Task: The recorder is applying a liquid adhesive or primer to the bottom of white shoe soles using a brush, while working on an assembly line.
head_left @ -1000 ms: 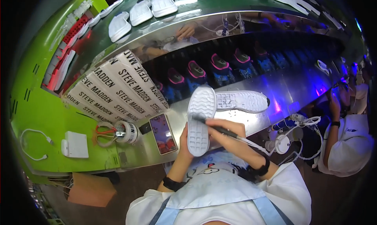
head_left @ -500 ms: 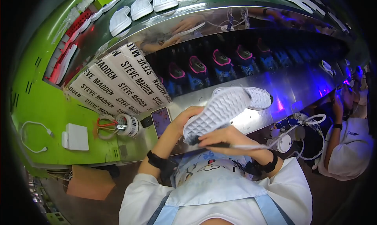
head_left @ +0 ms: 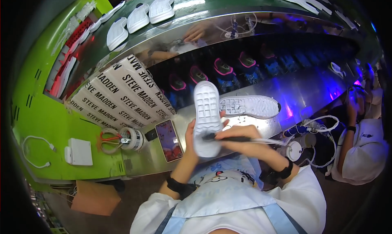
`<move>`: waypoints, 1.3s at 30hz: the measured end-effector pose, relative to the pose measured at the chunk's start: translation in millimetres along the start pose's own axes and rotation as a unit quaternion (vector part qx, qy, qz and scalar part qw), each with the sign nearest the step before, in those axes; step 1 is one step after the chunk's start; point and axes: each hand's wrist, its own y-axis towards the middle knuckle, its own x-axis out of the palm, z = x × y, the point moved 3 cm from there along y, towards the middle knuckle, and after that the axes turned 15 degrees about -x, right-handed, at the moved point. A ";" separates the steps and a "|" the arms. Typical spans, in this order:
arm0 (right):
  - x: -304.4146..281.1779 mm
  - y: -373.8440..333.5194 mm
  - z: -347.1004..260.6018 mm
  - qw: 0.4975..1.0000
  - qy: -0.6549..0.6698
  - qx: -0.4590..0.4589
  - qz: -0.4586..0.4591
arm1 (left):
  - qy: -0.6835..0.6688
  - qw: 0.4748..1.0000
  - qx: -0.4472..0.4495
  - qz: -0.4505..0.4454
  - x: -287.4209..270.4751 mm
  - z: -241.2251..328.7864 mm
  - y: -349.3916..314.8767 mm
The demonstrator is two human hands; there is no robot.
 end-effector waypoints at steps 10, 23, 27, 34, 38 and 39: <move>38.4 12.3 5.5 0.999 0.020 -0.032 -0.009 | -0.095 0.991 0.078 -0.051 -3.6 -2.8 -3.2; 16.1 2.2 -1.7 0.952 0.206 0.200 -0.107 | 0.165 0.986 -0.019 0.029 37.4 26.1 0.0; 17.0 7.4 -17.0 0.968 0.012 -0.086 -0.234 | 0.154 0.973 -0.157 0.073 43.2 25.3 7.4; 3.5 5.7 -23.1 0.975 -0.014 -0.087 -0.204 | 0.246 0.888 -0.297 0.252 48.0 26.7 14.3; -12.5 5.0 -22.3 0.978 -0.013 -0.111 -0.176 | 0.351 0.876 -0.210 0.256 106.0 22.9 7.3; -15.4 4.3 -14.1 0.971 -0.023 -0.122 -0.203 | 0.354 0.877 -0.198 0.257 97.9 29.8 6.1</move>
